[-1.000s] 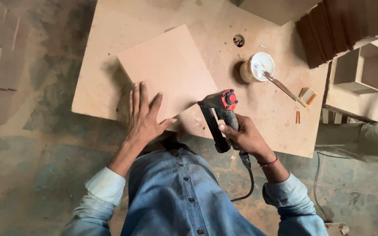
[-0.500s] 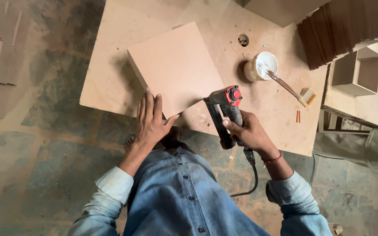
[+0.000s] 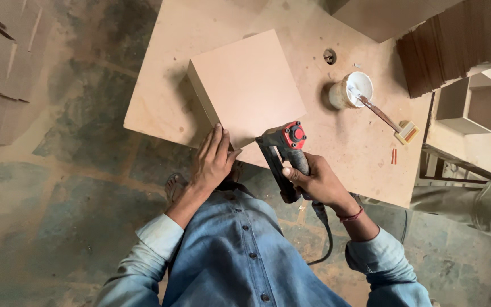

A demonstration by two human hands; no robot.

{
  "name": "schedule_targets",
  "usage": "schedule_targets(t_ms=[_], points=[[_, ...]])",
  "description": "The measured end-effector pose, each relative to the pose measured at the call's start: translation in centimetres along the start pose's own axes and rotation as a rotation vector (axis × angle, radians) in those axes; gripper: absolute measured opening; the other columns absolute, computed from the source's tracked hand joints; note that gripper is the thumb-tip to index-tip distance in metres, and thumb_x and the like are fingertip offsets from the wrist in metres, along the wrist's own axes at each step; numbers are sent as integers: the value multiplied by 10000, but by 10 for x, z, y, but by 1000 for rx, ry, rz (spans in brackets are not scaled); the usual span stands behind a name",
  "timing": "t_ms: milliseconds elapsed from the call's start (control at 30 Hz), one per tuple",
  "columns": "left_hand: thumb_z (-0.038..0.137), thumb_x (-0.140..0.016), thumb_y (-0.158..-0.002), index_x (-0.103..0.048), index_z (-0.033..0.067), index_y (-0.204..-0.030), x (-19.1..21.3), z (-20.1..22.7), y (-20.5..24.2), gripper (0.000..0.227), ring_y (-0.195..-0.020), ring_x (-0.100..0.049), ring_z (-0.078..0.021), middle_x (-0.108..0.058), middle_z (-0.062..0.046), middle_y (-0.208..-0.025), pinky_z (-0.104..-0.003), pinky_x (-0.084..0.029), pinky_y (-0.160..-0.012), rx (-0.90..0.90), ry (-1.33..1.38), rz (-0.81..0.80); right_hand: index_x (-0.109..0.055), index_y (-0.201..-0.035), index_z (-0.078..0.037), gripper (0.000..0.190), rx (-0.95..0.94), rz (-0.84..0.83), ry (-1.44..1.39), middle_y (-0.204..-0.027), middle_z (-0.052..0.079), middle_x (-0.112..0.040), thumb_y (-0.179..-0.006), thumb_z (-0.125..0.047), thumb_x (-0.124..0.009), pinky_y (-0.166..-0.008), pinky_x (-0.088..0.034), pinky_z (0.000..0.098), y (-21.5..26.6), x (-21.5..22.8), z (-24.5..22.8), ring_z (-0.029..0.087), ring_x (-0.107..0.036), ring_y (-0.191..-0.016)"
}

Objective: The person assembles small wooden boxes by applying glue to the edges of a box frame and attaching a lid with a pneumatic nail gun. They repeat this process for multiple boxes, stacking completed units aside.

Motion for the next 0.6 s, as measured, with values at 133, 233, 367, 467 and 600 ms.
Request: schedule_targets(t_ms=[133,233,367,467,600], points=[[331,-764,-944,-621,-95,-1308,-3,-1,-2,578,-1236,-615,-468,-581,-327,-1389,-495,-537,-1036,18,10,-16,-674,-1113,-15,356,-61,13,10,-623,15,-600,-915,-308,-716,-454,-458,280,1,-1,2,104,-589,-508],[330,-762,-947,-622,-102,-1301,-1,-1,-2,576,-1240,-615,-480,-578,-333,-1388,-493,-535,-1040,17,22,-11,-676,-1115,-4,369,-51,22,1,-627,19,-603,-915,-310,-719,-454,-458,281,3,-2,-1,106,-592,-513],[337,-751,-958,-616,-107,-1304,-3,-1,0,579,-1257,-613,-478,-562,-337,-1403,-500,-532,-1063,2,13,-16,-673,-1110,0,369,-50,29,10,-638,21,-618,-917,-311,-725,-467,-481,274,4,-3,-3,107,-611,-525],[320,-736,-960,-635,-119,-1282,-7,-1,-1,553,-1238,-612,-481,-579,-349,-1385,-507,-534,-1043,-5,18,-18,-667,-1096,9,366,-79,22,-7,-641,18,-638,-916,-305,-722,-459,-480,280,4,-1,1,109,-614,-518],[299,-725,-1031,-694,-64,-1222,15,-13,-10,412,-1246,-633,-381,-648,-254,-1285,-574,-483,-1141,-137,-162,-52,-670,-1140,-56,335,-113,89,-27,-586,8,-548,-900,-286,-716,-424,-411,283,12,12,17,91,-528,-484]])
Point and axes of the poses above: each hand's wrist, its own y-axis away from the middle knuckle, its own x-axis out of the back of the hand, z = x × y, the point moved 10 cm from there along -y, towards the middle knuckle
